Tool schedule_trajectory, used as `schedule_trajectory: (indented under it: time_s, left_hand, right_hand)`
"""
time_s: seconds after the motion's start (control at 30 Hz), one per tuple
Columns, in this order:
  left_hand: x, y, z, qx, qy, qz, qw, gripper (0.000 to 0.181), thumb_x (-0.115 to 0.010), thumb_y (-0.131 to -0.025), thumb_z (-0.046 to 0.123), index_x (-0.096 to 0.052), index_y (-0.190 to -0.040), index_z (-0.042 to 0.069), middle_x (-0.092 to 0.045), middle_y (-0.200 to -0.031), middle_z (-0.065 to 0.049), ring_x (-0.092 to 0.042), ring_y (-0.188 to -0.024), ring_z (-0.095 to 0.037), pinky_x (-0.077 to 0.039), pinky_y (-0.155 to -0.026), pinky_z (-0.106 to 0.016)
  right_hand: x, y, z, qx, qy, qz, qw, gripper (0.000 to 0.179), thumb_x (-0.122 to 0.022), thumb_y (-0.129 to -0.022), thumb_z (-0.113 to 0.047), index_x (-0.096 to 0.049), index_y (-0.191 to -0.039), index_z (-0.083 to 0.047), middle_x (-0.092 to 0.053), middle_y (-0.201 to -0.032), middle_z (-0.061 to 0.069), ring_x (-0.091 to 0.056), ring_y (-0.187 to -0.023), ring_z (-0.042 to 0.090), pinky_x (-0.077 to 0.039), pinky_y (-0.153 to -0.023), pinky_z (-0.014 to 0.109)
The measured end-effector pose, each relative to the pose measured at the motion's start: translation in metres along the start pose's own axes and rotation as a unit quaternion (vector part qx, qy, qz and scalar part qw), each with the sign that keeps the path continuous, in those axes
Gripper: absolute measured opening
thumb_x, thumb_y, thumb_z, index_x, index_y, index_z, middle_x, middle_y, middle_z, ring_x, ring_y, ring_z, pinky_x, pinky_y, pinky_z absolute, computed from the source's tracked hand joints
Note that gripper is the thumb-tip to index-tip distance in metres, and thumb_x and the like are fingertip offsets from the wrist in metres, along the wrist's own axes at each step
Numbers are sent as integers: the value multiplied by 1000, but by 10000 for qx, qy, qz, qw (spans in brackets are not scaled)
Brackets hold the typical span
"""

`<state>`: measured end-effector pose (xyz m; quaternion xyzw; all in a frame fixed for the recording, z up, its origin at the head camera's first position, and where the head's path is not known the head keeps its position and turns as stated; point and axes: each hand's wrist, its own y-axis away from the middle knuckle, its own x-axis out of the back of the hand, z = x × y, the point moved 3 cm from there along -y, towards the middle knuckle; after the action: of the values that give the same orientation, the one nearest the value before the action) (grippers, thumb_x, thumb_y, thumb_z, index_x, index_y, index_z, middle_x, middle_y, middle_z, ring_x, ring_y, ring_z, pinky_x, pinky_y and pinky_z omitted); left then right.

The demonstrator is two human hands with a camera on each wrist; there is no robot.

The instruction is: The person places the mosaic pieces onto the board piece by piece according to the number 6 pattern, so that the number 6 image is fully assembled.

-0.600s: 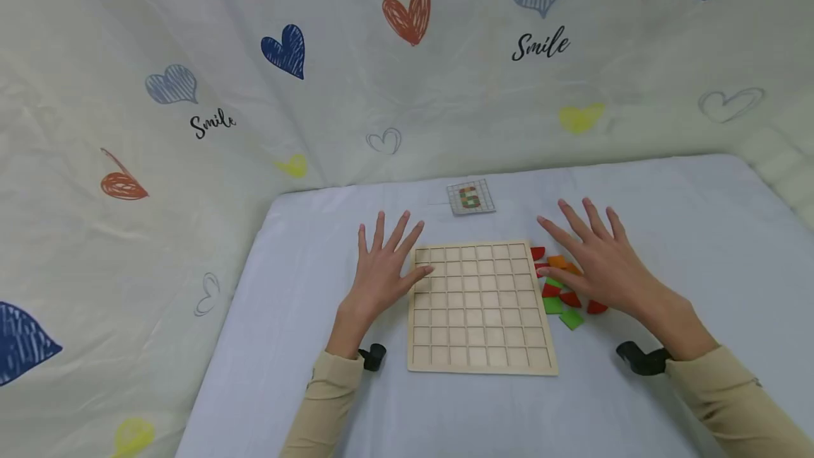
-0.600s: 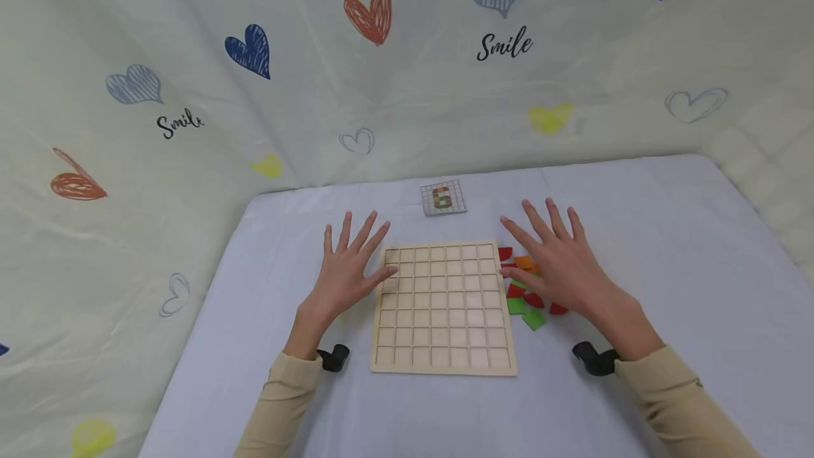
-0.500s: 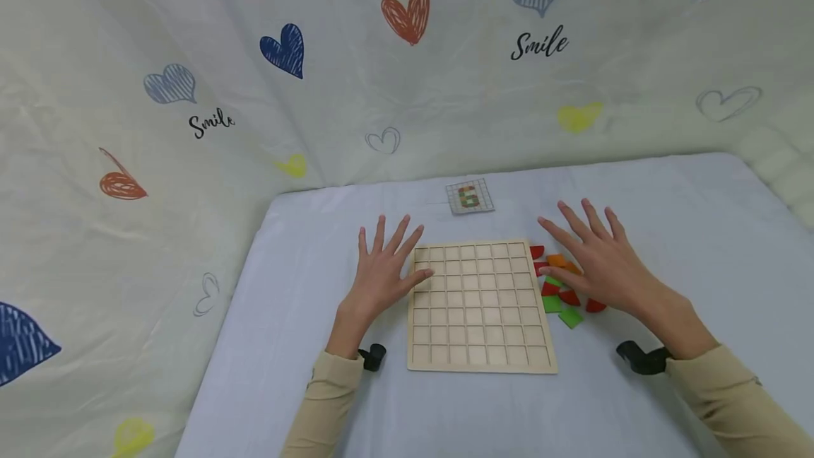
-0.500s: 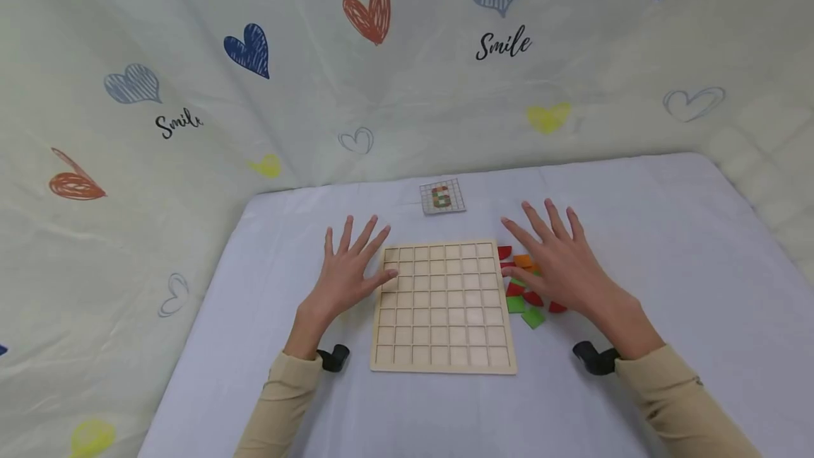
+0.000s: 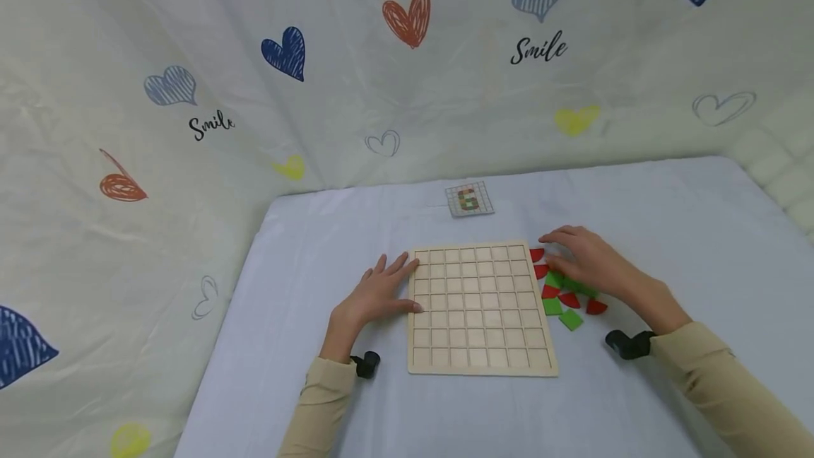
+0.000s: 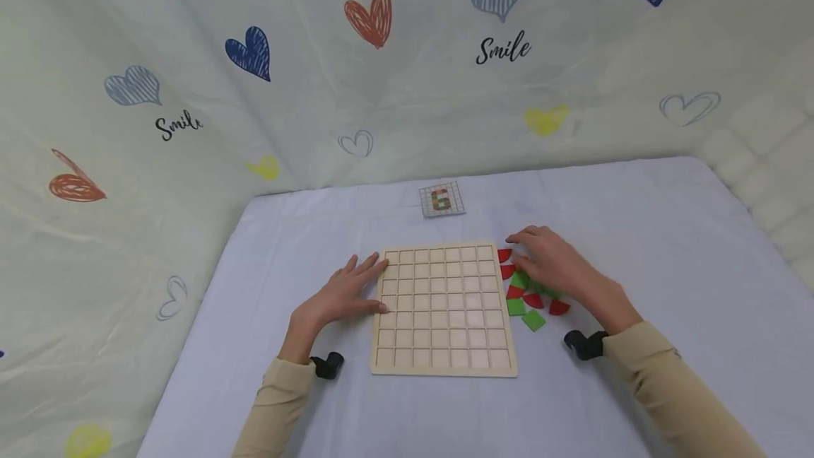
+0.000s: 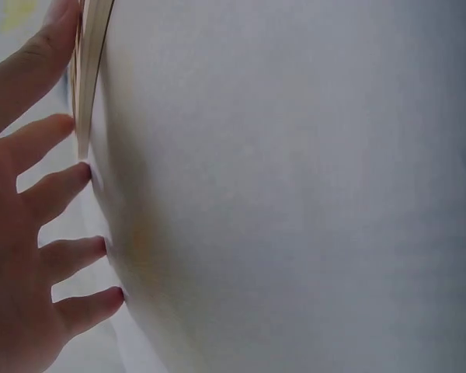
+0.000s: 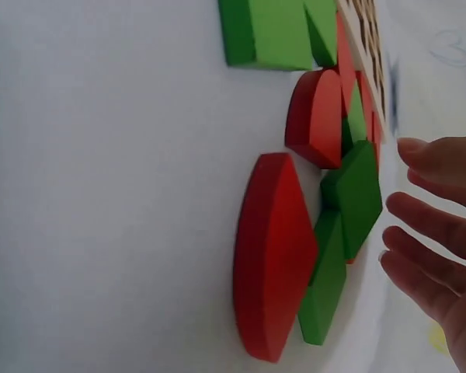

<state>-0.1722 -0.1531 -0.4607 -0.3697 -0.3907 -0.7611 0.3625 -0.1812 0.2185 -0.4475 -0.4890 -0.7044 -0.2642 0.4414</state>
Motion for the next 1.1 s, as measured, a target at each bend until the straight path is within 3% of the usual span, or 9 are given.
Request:
schedule_trajectory:
  time_s: [0.23, 0.67, 0.83, 1.1]
  left_hand:
    - [1, 0, -1, -16, 133, -63, 9999, 91, -77, -90, 43, -30, -164, 21, -19, -173, -5, -3, -159, -43, -12, -126, -66]
    - [2, -6, -4, 187, 399, 40, 9990, 99, -85, -83, 37, -31, -164, 17, -21, -172, -5, -6, -160, -41, -13, -123, -69]
    - [0, -7, -5, 196, 452, 85, 9988, 99, -86, -82, 36, -32, -163, 17, -21, -172, -5, -6, -159, -42, -13, -123, -70]
    - [1, -5, -3, 175, 574, 141, 9981, 99, -86, -82, 35, -32, -163, 17, -21, -172, -4, -5, -159, -42, -10, -124, -70]
  right_hand:
    - [-10, -13, 7, -23, 26, -140, 9999, 31, -74, -92, -9, -73, -119, 4, -71, -110, 16, -60, -99, 30, -58, -87, 51]
    - [-17, -24, 9, -46, 100, -94, 9999, 22, -79, -88, -8, -77, -109, 0, -67, -103, 12, -56, -92, 25, -56, -80, 42]
    - [-20, -25, 12, -99, -170, -73, 9998, 19, -79, -87, -6, -74, -105, -1, -67, -100, 11, -57, -91, 26, -56, -79, 41]
    - [-21, -24, 10, -130, -640, -51, 9979, 20, -76, -89, -2, -68, -107, -2, -70, -98, 7, -60, -85, 20, -56, -74, 29]
